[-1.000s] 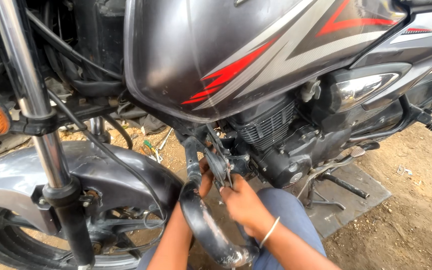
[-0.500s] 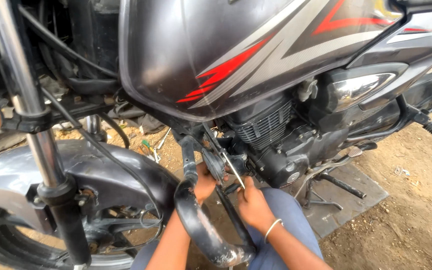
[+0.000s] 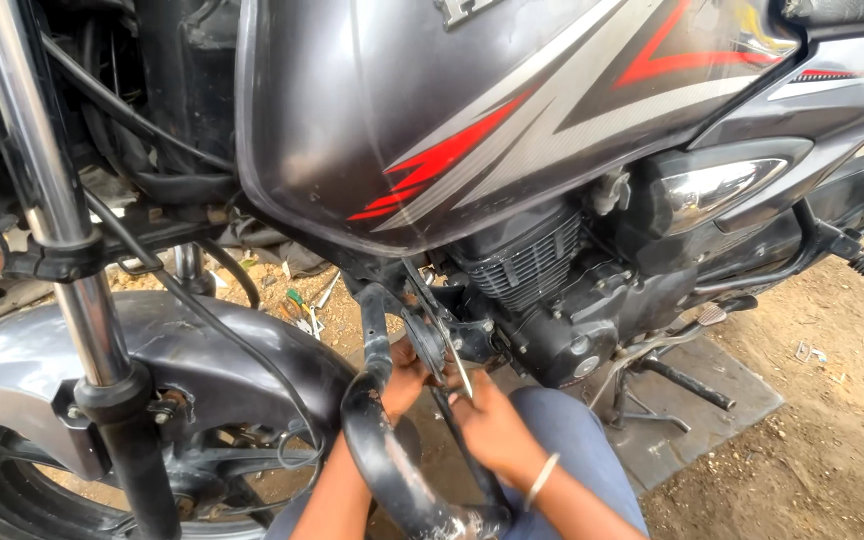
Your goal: The person sits on the ground beside a Honda motorcycle and uses a spanner to work on a component near the engine and footpeg area, reaching into the engine bay and repositioning the wrench repeatedly. The person then stands up, walks around the motorcycle, and touches the handlebar.
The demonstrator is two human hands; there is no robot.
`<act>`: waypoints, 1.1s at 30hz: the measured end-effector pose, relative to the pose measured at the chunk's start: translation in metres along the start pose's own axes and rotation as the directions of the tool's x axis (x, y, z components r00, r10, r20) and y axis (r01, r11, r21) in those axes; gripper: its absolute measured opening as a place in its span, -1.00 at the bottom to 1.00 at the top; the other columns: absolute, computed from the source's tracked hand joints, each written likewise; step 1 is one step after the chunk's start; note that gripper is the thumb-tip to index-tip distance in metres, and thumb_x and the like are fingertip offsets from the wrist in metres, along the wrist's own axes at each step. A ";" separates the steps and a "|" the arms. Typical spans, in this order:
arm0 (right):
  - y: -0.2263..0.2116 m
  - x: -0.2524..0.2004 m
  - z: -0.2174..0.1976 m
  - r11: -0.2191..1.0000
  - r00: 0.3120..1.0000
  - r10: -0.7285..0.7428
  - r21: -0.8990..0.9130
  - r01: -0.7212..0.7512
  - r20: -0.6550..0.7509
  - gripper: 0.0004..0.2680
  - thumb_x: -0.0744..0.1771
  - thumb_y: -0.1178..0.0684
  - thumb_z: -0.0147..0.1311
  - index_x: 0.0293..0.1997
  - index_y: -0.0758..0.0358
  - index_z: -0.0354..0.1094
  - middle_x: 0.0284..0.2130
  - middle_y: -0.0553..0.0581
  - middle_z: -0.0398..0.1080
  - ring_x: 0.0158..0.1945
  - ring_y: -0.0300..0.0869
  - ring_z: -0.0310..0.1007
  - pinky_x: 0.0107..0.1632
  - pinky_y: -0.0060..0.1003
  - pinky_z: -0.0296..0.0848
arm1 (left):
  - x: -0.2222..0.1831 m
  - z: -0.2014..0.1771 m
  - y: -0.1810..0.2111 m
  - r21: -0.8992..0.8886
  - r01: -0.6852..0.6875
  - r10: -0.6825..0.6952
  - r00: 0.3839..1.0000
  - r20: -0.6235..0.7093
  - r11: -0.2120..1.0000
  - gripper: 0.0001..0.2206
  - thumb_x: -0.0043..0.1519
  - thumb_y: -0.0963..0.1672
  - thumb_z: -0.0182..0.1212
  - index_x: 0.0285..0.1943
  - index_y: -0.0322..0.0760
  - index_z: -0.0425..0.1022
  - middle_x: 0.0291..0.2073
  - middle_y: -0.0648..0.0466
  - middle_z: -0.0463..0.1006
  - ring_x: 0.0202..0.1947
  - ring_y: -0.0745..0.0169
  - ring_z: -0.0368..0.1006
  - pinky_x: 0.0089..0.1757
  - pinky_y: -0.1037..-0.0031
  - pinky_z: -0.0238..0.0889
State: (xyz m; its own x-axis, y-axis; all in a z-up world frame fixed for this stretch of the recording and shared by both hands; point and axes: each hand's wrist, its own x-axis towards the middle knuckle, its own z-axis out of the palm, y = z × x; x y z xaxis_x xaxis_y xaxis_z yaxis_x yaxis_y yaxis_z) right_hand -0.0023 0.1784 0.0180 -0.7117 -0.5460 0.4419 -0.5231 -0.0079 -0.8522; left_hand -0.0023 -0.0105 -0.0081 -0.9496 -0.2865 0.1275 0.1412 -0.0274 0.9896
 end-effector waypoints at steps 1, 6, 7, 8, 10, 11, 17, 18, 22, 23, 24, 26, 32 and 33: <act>-0.007 0.001 -0.002 0.953 0.955 -0.297 0.051 0.298 -0.025 -0.83 0.36 0.26 -0.04 0.06 0.35 0.27 -0.19 0.36 0.44 -0.15 0.17 0.45 -0.07 0.02 0.39 | 0.004 -0.003 -0.010 -0.019 -0.032 0.031 0.999 -0.026 0.999 -0.74 0.30 -0.25 0.06 0.12 -0.20 0.54 -0.29 0.14 0.58 -0.37 0.39 0.42 -0.37 0.55 0.34; -0.093 0.012 -0.019 0.498 0.707 0.621 0.527 -0.689 0.338 -0.78 0.35 0.16 -0.03 0.11 0.29 0.18 -0.57 0.00 0.15 -0.60 -0.30 0.04 -0.56 -0.34 0.09 | -0.005 0.003 0.007 -0.124 -0.132 0.125 0.990 -0.060 0.983 -0.67 0.28 -0.27 0.05 0.21 -0.27 0.52 -0.32 0.17 0.55 -0.38 0.43 0.35 -0.28 0.56 0.25; -0.093 0.010 -0.018 0.489 0.701 0.636 0.535 -0.689 0.321 -0.78 0.35 0.15 -0.07 0.12 0.23 0.21 -0.58 -0.01 0.12 -0.62 -0.33 0.01 -0.57 -0.37 0.06 | -0.008 0.005 0.010 -0.169 -0.148 0.138 0.988 -0.070 0.974 -0.64 0.29 -0.26 0.05 0.27 -0.26 0.49 -0.32 0.19 0.53 -0.36 0.45 0.34 -0.25 0.56 0.25; -0.090 0.009 -0.018 0.489 0.701 0.637 0.536 -0.689 0.320 -0.78 0.35 0.15 -0.07 0.12 0.23 0.21 -0.58 -0.01 0.12 -0.62 -0.33 0.01 -0.57 -0.37 0.06 | -0.012 0.010 0.016 -0.170 -0.148 0.138 0.988 -0.068 0.974 -0.64 0.29 -0.26 0.05 0.27 -0.26 0.49 -0.32 0.19 0.53 -0.36 0.45 0.34 -0.25 0.56 0.25; -0.083 0.005 -0.017 0.540 0.731 0.609 0.514 -0.667 0.308 -0.78 0.36 0.11 -0.10 0.13 0.13 0.25 -0.58 -0.04 0.15 -0.62 -0.36 0.01 -0.58 -0.39 0.05 | -0.022 0.018 0.026 -0.229 -0.138 0.124 0.989 -0.075 0.964 -0.61 0.33 -0.22 0.08 0.37 -0.25 0.46 -0.29 0.17 0.54 -0.34 0.45 0.34 -0.24 0.54 0.25; -0.083 0.005 -0.018 0.540 0.731 0.609 0.515 -0.666 0.308 -0.78 0.36 0.11 -0.10 0.13 0.13 0.25 -0.58 -0.04 0.15 -0.62 -0.36 0.01 -0.58 -0.39 0.05 | -0.026 0.022 0.036 -0.228 -0.138 0.124 0.989 -0.074 0.964 -0.61 0.33 -0.22 0.08 0.37 -0.25 0.46 -0.29 0.17 0.54 -0.34 0.45 0.34 -0.24 0.54 0.25; -0.058 0.002 -0.010 0.584 0.716 0.629 0.422 -0.693 0.304 -0.78 0.35 0.11 -0.12 0.12 0.22 0.24 -0.58 -0.03 0.14 -0.63 -0.32 0.01 -0.59 -0.36 0.02 | -0.026 0.027 0.042 -0.361 -0.069 0.040 0.995 -0.089 0.930 -0.59 0.31 -0.11 0.03 0.38 -0.12 0.31 -0.02 0.11 0.65 -0.19 0.33 0.54 -0.11 0.47 0.44; -0.042 -0.002 -0.007 0.701 0.781 0.580 0.346 -0.623 0.230 -0.77 0.34 0.14 -0.09 0.11 0.20 0.27 -0.54 -0.02 0.23 -0.56 -0.34 0.13 -0.51 -0.38 0.14 | -0.030 0.029 0.041 -0.400 -0.059 0.036 0.997 -0.066 0.915 -0.59 0.31 -0.09 0.04 0.37 -0.15 0.30 -0.01 0.05 0.65 -0.16 0.26 0.57 -0.12 0.42 0.46; -0.030 -0.007 -0.005 0.838 0.859 0.488 0.191 -0.511 0.153 -0.82 0.31 0.18 -0.04 0.00 0.25 0.34 -0.46 0.02 0.34 -0.43 -0.31 0.29 -0.37 -0.36 0.29 | -0.027 0.030 0.015 -0.560 -0.017 -0.001 1.000 -0.031 0.829 -0.62 0.31 -0.09 0.14 0.30 -0.29 0.32 -0.05 -0.09 0.63 -0.15 0.05 0.60 -0.19 0.26 0.48; -0.034 -0.008 -0.008 0.839 0.860 0.488 0.190 -0.510 0.152 -0.82 0.31 0.18 -0.04 0.00 0.25 0.34 -0.46 0.02 0.34 -0.43 -0.31 0.29 -0.37 -0.36 0.29 | -0.027 0.031 0.018 -0.560 -0.018 0.000 1.000 -0.031 0.828 -0.62 0.31 -0.09 0.14 0.30 -0.29 0.32 -0.05 -0.09 0.63 -0.15 0.05 0.60 -0.19 0.26 0.48; -0.039 -0.008 -0.011 0.824 0.846 0.494 0.201 -0.530 0.203 -0.82 0.31 0.18 -0.06 -0.03 0.29 0.38 -0.49 0.05 0.32 -0.45 -0.26 0.26 -0.40 -0.31 0.25 | -0.026 0.034 0.021 -0.640 0.001 -0.021 1.000 -0.024 0.768 -0.64 0.31 -0.08 0.14 0.27 -0.25 0.34 -0.10 -0.09 0.62 -0.17 0.04 0.59 -0.17 0.25 0.49; -0.030 -0.018 -0.016 0.807 0.827 0.504 0.206 -0.553 0.249 -0.82 0.30 0.18 -0.07 -0.06 0.32 0.41 -0.51 0.09 0.31 -0.47 -0.21 0.23 -0.43 -0.27 0.20 | -0.034 0.044 0.031 -0.717 0.024 -0.045 0.999 -0.010 0.696 -0.66 0.31 -0.08 0.14 0.25 -0.21 0.35 -0.14 -0.09 0.61 -0.19 0.03 0.58 -0.16 0.24 0.50; -0.009 -0.027 -0.046 0.949 0.907 0.313 -0.132 -0.287 0.280 -0.82 0.32 0.04 0.06 -0.06 0.30 0.38 -0.44 0.15 0.48 -0.33 -0.07 0.52 -0.22 -0.17 0.47 | -0.048 0.059 -0.006 -0.810 0.095 -0.243 0.968 -0.059 0.578 -0.67 0.34 -0.02 -0.04 0.05 -0.38 0.38 -0.24 -0.07 0.60 -0.31 0.08 0.56 -0.20 0.26 0.52; -0.007 -0.025 -0.055 0.899 0.777 0.436 -0.178 -0.400 0.455 -0.79 0.36 -0.03 0.05 -0.08 0.34 0.42 -0.40 0.16 0.49 -0.30 -0.08 0.50 -0.21 -0.16 0.45 | -0.051 0.061 -0.023 -0.770 0.088 -0.281 0.952 -0.122 0.632 -0.70 0.37 -0.03 0.00 0.05 -0.38 0.38 -0.30 -0.03 0.55 -0.38 0.14 0.48 -0.27 0.30 0.44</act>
State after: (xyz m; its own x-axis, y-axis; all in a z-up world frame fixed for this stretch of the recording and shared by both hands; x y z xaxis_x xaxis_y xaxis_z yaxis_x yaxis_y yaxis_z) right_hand -0.0068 0.2380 0.0289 -0.5675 -0.8086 -0.1553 -0.2689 0.3603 -0.8933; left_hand 0.0262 0.0630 -0.0329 -0.9095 -0.3817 -0.1646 0.2216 -0.7801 0.5851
